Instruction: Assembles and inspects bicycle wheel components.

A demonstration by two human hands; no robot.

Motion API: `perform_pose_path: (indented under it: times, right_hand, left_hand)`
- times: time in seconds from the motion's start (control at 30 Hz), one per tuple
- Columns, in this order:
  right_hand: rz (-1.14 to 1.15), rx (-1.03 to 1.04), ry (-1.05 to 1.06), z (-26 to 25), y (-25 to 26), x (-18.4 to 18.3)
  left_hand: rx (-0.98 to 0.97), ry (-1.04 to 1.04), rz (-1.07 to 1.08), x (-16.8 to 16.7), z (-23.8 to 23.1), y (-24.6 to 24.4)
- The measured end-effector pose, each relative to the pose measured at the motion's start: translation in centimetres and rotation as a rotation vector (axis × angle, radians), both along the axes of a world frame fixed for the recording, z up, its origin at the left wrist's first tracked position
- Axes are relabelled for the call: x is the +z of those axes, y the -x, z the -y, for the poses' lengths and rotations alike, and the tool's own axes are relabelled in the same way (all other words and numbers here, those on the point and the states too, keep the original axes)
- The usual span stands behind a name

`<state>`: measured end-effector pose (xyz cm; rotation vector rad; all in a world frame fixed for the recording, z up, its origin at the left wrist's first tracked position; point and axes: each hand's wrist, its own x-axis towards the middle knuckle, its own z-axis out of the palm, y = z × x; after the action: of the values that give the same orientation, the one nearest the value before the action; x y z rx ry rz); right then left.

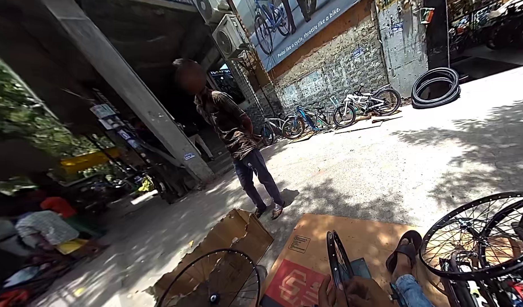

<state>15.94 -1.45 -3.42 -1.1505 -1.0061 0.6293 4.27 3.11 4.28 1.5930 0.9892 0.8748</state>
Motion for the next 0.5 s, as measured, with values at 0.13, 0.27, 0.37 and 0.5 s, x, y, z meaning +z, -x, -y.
perform_pose_path:
  times: [0.13,0.27,0.37,0.5]
  right_hand:
    - [-0.010,-0.342,-0.094,-0.5,4.5,-0.5]
    - [0.004,-0.353,-0.050,-0.5,4.7,-0.4]
    - [0.109,-0.185,0.037,-0.3,1.8,-0.5]
    - [0.154,-0.147,0.074,0.6,1.5,-0.7]
  left_hand:
    - [-0.029,0.044,0.040,-0.1,-0.2,0.2]
    - [-0.029,0.022,0.055,-0.4,-0.3,0.1]
    - [0.005,-0.027,0.071,-1.0,-0.5,-0.8]
    - [0.099,-0.179,-0.095,-2.2,0.7,-0.3]
